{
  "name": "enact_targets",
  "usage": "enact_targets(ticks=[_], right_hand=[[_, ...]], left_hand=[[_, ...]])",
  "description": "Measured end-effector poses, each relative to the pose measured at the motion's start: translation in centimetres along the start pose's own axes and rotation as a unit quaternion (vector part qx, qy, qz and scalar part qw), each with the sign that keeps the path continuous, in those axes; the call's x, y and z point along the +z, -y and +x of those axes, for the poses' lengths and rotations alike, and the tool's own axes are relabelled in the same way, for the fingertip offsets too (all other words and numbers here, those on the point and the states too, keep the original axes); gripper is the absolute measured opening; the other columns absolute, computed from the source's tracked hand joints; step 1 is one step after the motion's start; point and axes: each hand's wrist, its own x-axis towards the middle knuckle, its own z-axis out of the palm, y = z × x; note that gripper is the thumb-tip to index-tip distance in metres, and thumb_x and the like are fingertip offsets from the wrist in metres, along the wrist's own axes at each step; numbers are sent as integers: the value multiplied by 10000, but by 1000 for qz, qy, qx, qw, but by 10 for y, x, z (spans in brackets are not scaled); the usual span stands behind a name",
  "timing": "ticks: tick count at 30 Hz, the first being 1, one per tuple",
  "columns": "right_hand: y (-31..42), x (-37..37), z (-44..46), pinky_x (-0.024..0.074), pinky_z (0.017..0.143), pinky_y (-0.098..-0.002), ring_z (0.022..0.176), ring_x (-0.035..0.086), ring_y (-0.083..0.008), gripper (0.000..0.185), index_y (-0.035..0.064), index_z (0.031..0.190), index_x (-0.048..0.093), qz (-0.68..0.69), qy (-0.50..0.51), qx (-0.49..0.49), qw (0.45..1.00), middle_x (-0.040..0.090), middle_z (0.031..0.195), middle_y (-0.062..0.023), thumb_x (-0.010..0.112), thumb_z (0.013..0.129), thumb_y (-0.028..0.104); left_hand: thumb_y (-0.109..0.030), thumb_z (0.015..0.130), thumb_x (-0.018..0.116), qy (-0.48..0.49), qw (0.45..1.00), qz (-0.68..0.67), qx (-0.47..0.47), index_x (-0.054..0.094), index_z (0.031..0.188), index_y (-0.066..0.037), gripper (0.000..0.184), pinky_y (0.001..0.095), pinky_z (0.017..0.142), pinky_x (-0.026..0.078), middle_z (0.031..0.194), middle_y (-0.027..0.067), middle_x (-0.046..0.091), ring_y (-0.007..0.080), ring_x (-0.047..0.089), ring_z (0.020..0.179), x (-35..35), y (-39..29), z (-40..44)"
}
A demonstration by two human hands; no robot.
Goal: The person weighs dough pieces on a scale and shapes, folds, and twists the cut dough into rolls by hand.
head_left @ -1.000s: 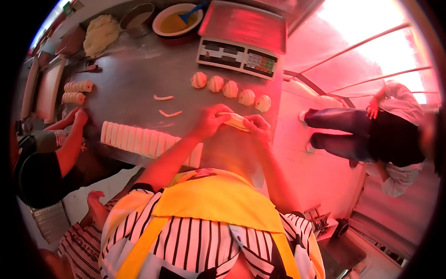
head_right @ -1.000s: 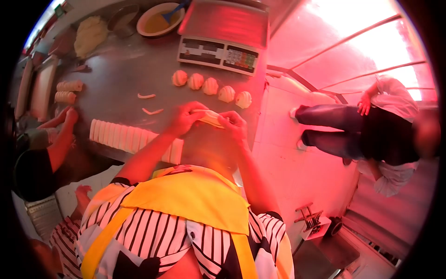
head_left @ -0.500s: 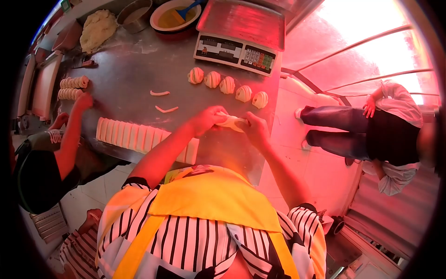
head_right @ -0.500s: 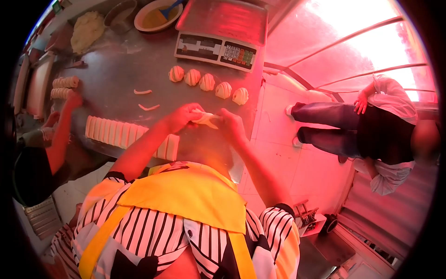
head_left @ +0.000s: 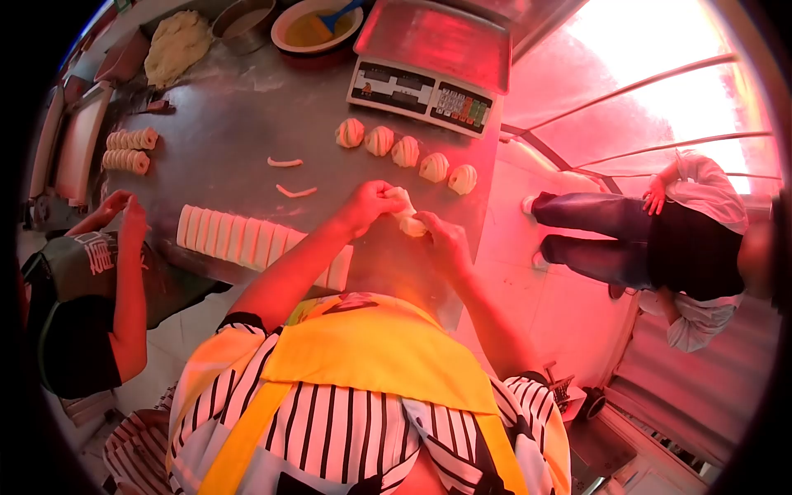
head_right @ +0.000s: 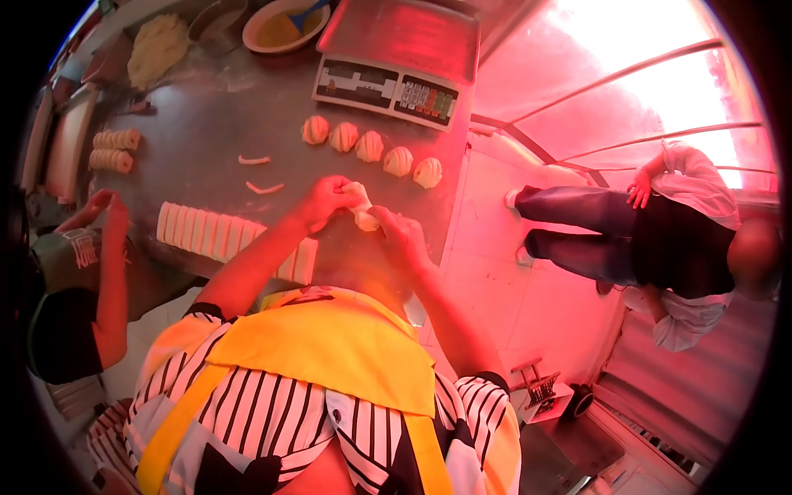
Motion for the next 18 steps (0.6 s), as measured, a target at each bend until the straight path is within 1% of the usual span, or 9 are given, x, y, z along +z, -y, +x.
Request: enact_targets(ticks=[2, 3, 6, 8, 11, 12, 15, 16, 18], right_hand=[[21, -16, 8, 487, 694, -301, 849, 599, -298, 335, 40, 998, 582, -60, -16, -14, 998, 581, 926, -114, 597, 682, -71], [27, -23, 13, 487, 692, -302, 845, 595, -315, 317, 33, 972, 591, -91, -26, -23, 995, 585, 923, -117, 601, 674, -75], [16, -10, 13, 479, 625, -371, 740, 592, -315, 236, 43, 901, 587, 75, -98, -64, 990, 575, 856, -117, 643, 675, 6], [16, -7, 9, 476, 614, -357, 704, 591, -309, 234, 45, 904, 591, 107, -59, -26, 992, 567, 835, -123, 648, 680, 12], [20, -13, 11, 456, 608, -305, 686, 582, -258, 252, 27, 926, 596, 64, -52, -10, 997, 569, 809, -104, 642, 684, -26], [20, -15, 14, 447, 607, -282, 686, 578, -234, 263, 18, 937, 598, 34, -58, -10, 998, 572, 800, -93, 638, 685, -46], [9, -12, 28, 429, 585, -250, 666, 577, -151, 171, 19, 902, 597, 94, -83, 66, 990, 580, 755, -48, 630, 737, -10], [7, -4, 29, 435, 583, -237, 653, 568, -106, 79, 11, 878, 589, 181, -75, 185, 963, 584, 752, -17, 602, 825, 68], [4, 8, 28, 452, 589, -239, 660, 576, -108, 114, 8, 882, 582, 418, -65, 301, 854, 587, 769, -20, 580, 868, 121]], left_hand=[[-140, 849, 623, 15, 996, -76, -47, 580, 975, -28, 174, 206, 607, 443, 880, 39, 609, 77, 570, 751, 0, 5, -1], [-148, 853, 619, 29, 996, -52, -68, 581, 973, -32, 171, 202, 587, 437, 867, 33, 607, 73, 565, 724, -2, 4, -3], [-167, 864, 608, 69, 990, -29, -118, 585, 958, -38, 161, 194, 530, 418, 818, 15, 600, 67, 550, 646, -5, -5, -11], [-176, 870, 601, 92, 983, -79, -137, 593, 938, -40, 153, 193, 496, 405, 776, 2, 591, 70, 537, 594, -3, -6, -13], [-158, 863, 590, 90, 990, -35, -98, 612, 919, -49, 125, 198, 498, 409, 761, -2, 589, 71, 536, 587, -4, 5, -9], [-149, 858, 584, 101, 991, 52, -76, 615, 916, -50, 120, 204, 506, 417, 770, 1, 592, 72, 542, 599, -4, 9, -7], [-124, 839, 574, 129, 956, 264, 4, 618, 909, -43, 115, 221, 543, 442, 792, 4, 596, 79, 556, 637, 16, -12, -21], [-116, 831, 575, 134, 941, 306, 47, 615, 907, -35, 118, 228, 561, 450, 796, 2, 592, 82, 558, 652, 21, -21, -27], [-103, 815, 584, 127, 937, 311, 91, 606, 907, -20, 126, 243, 594, 464, 788, 2, 580, 89, 556, 675, 25, -20, -33]])
